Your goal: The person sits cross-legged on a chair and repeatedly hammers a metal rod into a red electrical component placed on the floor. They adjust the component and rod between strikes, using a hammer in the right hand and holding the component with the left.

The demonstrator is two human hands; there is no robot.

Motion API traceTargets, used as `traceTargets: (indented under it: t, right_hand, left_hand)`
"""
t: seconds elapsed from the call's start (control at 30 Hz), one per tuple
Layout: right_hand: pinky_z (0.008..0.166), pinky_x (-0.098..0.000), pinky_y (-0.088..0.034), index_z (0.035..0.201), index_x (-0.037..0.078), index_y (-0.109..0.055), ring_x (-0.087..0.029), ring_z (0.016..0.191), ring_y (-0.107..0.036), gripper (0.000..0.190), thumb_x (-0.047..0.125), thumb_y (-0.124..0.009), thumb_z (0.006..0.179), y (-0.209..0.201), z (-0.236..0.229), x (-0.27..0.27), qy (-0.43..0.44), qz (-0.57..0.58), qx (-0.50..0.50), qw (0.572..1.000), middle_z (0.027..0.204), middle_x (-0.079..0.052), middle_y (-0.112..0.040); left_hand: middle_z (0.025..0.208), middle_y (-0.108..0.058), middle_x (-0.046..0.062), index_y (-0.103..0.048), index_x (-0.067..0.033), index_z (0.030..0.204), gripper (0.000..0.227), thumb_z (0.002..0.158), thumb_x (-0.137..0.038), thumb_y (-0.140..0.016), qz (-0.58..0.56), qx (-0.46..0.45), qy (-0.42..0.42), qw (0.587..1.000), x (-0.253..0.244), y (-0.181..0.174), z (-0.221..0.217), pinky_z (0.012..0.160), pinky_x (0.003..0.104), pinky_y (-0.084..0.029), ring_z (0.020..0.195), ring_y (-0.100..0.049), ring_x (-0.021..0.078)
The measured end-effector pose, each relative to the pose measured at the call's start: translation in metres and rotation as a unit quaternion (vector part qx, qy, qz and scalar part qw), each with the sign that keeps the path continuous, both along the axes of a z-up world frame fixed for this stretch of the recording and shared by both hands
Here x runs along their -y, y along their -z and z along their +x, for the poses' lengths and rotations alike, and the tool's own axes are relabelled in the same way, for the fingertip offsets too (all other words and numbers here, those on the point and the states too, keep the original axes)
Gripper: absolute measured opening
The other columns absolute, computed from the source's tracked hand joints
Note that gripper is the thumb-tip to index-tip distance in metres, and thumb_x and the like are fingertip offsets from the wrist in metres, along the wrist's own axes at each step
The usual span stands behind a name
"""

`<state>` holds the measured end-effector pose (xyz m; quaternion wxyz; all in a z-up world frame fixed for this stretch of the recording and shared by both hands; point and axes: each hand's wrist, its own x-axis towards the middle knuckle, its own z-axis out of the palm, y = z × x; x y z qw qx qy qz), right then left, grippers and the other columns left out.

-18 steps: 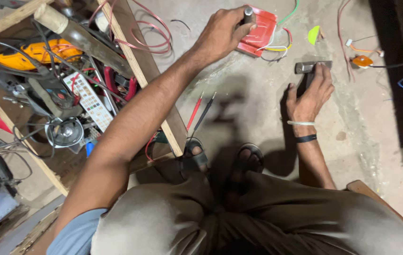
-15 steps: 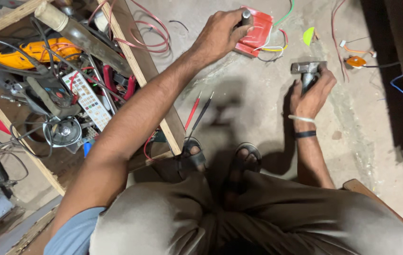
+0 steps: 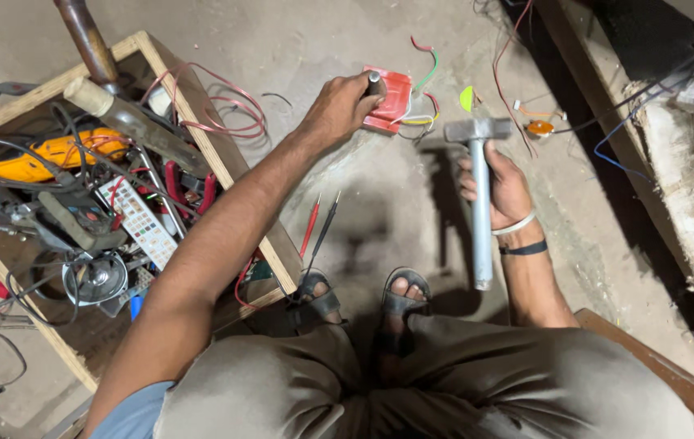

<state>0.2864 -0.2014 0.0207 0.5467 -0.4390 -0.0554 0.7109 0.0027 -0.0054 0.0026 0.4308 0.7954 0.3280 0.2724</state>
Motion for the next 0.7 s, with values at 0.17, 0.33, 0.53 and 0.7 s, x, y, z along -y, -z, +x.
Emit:
traceTargets:
  t: [0.17,0.33,0.53,0.7]
  right_hand:
    - [0.042,-0.0272,-0.039,0.122,0.004,-0.06,-0.013,0.049,-0.046,0.041,0.04,-0.045,0.109,-0.048,-0.08,-0.003,-0.164,-0.031,0.128,0.978,0.071,-0.002,-0.053]
    - [0.055,-0.0319,-0.046,0.117,-0.003,-0.05,-0.019,0.061,-0.056,0.035,0.032,-0.046,0.116,-0.088,-0.083,-0.017,-0.15,0.144,0.325,0.923,0.082,-0.01,-0.059]
    - [0.058,-0.0268,-0.047,0.104,-0.002,-0.063,-0.012,0.065,-0.06,0.029,0.026,-0.062,0.112,-0.069,-0.074,-0.039,-0.178,0.109,0.513,0.833,0.08,-0.008,-0.066]
    - [0.064,-0.0316,-0.047,0.123,-0.001,-0.062,-0.017,0.076,-0.055,0.028,0.017,-0.072,0.105,-0.09,-0.082,-0.028,-0.161,0.136,0.657,0.724,0.089,-0.012,-0.062]
  left_hand:
    - [0.089,-0.07,0.021,-0.064,-0.0005,0.101,0.013,0.094,-0.009,-0.069,0.059,0.019,0.013,0.998,0.007,0.013,0.003,0.072,0.05,-0.053,0.084,-0.068,0.0429]
    - [0.088,-0.07,0.021,-0.065,-0.0024,0.102,0.01,0.095,-0.01,-0.067,0.049,0.011,0.02,0.999,0.014,0.019,0.003,0.073,0.05,-0.054,0.084,-0.069,0.0425]
    - [0.09,-0.071,0.02,-0.066,-0.0025,0.105,0.014,0.094,-0.01,-0.068,0.065,0.023,0.022,0.997,0.002,0.005,0.005,0.073,0.051,-0.053,0.085,-0.068,0.0427]
    - [0.089,-0.072,0.021,-0.068,-0.0029,0.105,0.013,0.095,-0.01,-0.071,0.054,-0.008,0.02,0.998,0.003,0.007,0.003,0.074,0.051,-0.053,0.085,-0.068,0.0423]
